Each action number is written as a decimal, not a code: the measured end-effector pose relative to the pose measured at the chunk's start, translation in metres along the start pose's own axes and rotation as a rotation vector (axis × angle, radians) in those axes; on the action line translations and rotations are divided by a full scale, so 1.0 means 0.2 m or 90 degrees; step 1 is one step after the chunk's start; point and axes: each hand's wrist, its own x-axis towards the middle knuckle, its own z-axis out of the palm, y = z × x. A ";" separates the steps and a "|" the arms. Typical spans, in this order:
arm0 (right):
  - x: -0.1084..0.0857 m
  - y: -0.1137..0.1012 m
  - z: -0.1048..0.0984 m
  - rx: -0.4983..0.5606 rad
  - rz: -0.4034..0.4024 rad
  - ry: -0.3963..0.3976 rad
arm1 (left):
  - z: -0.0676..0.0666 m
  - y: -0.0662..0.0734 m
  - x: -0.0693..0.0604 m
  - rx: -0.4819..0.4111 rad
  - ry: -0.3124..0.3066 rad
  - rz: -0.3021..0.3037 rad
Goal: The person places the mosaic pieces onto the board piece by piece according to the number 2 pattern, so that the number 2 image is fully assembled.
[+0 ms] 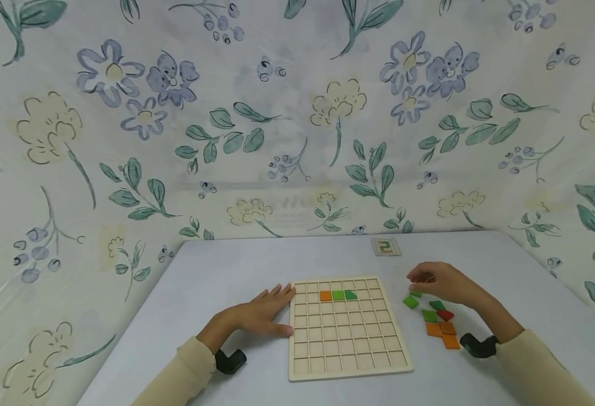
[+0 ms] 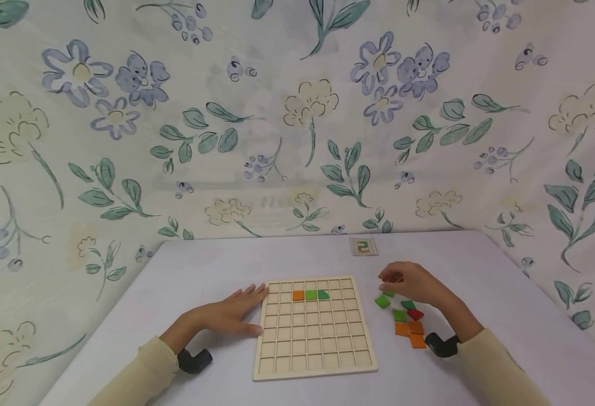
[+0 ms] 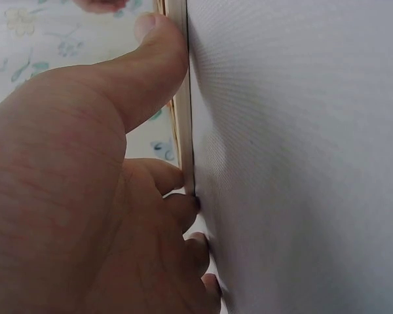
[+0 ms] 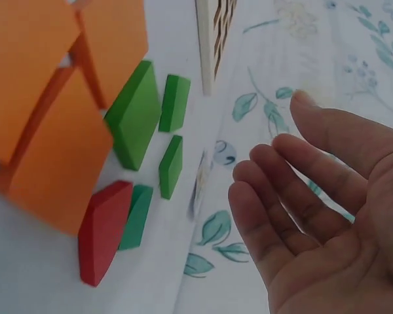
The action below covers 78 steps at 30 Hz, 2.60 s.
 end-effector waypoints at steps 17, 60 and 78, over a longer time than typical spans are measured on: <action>-0.03 0.13 0.04 -0.016 0.051 -0.012 | 0.01 -0.01 0.00 0.010 -0.018 0.011; 0.01 0.15 0.11 -0.088 -0.005 0.001 | 0.00 -0.01 -0.01 0.009 -0.008 0.014; 0.02 0.15 0.11 -0.085 0.029 0.024 | -0.01 0.00 0.00 0.002 0.000 0.000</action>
